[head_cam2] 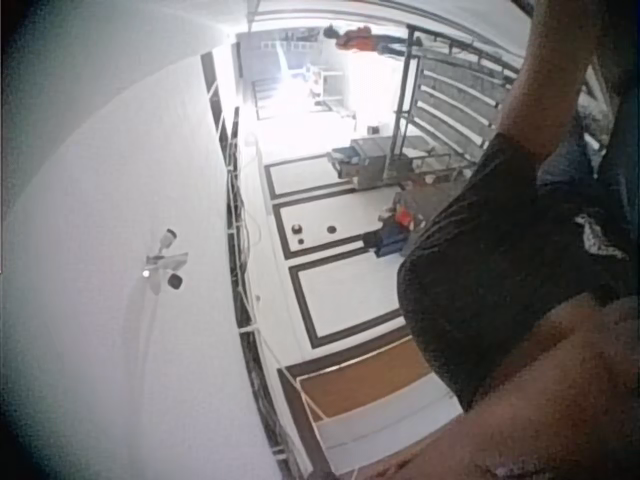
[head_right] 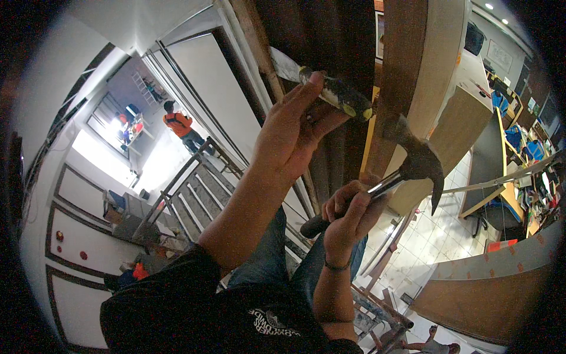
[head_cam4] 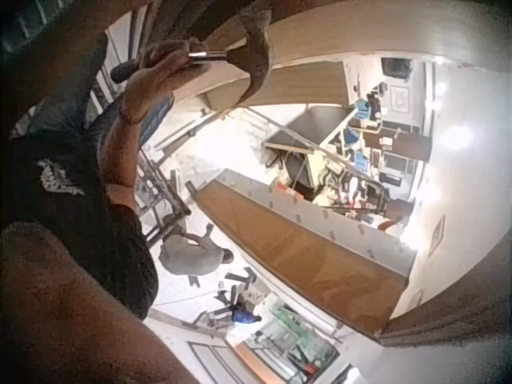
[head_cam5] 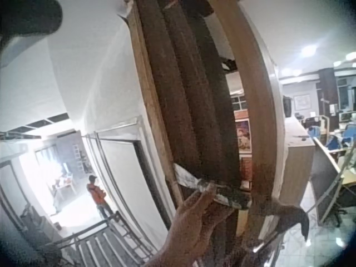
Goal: The person uses a putty knife and a hammer to pry and remove wooden trim from a door frame while standing on scaffolding.
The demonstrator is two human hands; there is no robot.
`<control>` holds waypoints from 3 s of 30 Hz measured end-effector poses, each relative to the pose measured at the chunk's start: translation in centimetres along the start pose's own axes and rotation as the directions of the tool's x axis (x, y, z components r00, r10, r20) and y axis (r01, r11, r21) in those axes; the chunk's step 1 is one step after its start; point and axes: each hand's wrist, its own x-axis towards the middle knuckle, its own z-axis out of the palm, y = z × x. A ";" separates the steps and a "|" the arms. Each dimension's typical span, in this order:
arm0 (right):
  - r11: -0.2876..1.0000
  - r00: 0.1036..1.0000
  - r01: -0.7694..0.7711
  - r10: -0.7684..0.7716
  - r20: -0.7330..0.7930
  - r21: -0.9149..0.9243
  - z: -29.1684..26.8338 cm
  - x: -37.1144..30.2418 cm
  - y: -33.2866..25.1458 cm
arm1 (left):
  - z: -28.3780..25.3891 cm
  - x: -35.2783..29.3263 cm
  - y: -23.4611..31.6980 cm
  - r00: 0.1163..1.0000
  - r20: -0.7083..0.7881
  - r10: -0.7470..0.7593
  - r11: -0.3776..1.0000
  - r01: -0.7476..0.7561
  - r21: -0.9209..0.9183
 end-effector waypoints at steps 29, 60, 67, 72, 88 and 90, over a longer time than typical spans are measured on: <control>1.000 0.999 0.003 -0.003 0.054 0.000 -0.7 0.0 0.1 | -0.3 0.4 0.0 0.999 0.045 -0.013 0.999 0.011 0.044; 0.999 0.995 0.012 -0.016 0.096 0.049 0.3 0.2 0.8 | -0.3 0.4 0.1 0.999 0.042 -0.018 0.999 0.017 0.044; 0.999 0.996 -0.040 0.037 0.079 0.034 0.5 -0.1 0.9 | -0.1 0.4 0.1 0.998 0.064 0.009 1.000 -0.008 -0.023; 1.000 0.999 -0.015 0.014 0.044 0.013 0.4 0.0 0.8 | 0.0 0.3 0.2 0.999 0.034 -0.014 0.999 0.013 0.038; 0.998 0.995 -0.043 0.047 0.086 -0.043 -0.3 0.4 0.8 | -0.1 0.5 0.1 0.999 0.032 -0.009 1.000 0.008 0.025; 0.991 0.997 0.071 -0.074 -0.021 -0.113 0.1 0.3 0.0 | -0.2 0.6 0.1 1.000 0.026 -0.004 1.000 0.003 0.023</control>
